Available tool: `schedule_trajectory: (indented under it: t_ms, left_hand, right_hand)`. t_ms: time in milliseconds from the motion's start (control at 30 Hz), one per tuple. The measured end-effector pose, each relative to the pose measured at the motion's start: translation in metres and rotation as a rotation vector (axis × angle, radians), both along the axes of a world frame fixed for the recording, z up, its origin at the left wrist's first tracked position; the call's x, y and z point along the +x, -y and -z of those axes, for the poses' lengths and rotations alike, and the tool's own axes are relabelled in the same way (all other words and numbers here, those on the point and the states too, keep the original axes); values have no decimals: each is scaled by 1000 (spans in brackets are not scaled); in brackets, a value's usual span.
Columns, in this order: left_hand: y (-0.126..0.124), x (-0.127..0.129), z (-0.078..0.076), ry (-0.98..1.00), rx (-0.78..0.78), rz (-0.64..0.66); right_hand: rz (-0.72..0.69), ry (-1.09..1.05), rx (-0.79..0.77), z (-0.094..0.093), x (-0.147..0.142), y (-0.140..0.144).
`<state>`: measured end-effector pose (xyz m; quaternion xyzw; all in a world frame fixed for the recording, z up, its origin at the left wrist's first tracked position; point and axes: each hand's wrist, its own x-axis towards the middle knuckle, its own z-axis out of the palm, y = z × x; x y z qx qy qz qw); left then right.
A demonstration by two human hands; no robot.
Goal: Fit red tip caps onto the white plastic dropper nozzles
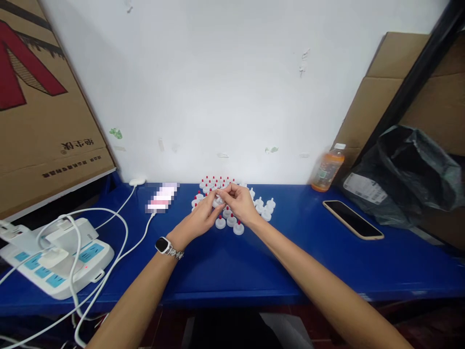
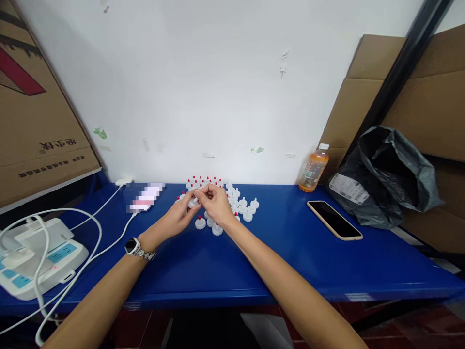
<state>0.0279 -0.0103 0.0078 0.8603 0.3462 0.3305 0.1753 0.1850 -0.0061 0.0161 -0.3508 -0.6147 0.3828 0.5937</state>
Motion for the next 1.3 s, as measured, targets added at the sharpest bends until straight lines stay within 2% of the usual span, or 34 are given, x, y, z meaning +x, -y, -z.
schedule_trajectory:
  t_ms: [100, 167, 267, 333, 433, 500, 600, 700, 800, 867, 967, 1100, 1200, 1300]
  left_hand:
    - [-2, -3, 0, 1, -7, -20]
    - [-5, -9, -1, -10, 19, -75]
    - [-10, -22, -4, -1, 51, -192]
    - [-13, -29, -7, 13, 46, -238]
    - [-16, -33, -9, -7, 54, -249]
    - [-17, -31, -9, -25, 71, -242]
    - [-15, -28, -8, -40, 86, -230]
    - [-15, -22, -7, -51, 95, -203]
    - [-17, -9, -8, -63, 107, -157]
    - [-21, 5, -9, -74, 123, -117]
    - [-28, 28, -14, -120, 161, -61]
    - [-38, 53, -18, -160, 200, -40]
    - [-42, 63, -18, -154, 223, -50]
    - [-41, 67, -17, -130, 255, -80]
  right_hand:
    - [-35, 72, 29, 0, 4, -2]
    - [-1, 167, 49, -1, 7, -5]
    - [84, 404, 100, -3, 7, -12]
    - [87, 599, 137, -2, 3, -19]
    - [52, 843, 169, 1, -5, -27]
    - [33, 914, 187, 3, -7, -29]
    - [70, 882, 179, 1, 7, -29]
    - [274, 884, 123, -5, 41, -33]
    - [506, 1032, -8, -8, 80, -44]
    - [578, 1118, -107, -7, 97, -53]
    - [573, 1149, -204, 0, 106, -66]
    - [545, 1089, -246, 5, 105, -74]
    - [556, 1032, -206, 2, 105, -68]
    - [574, 880, -78, -4, 102, -52]
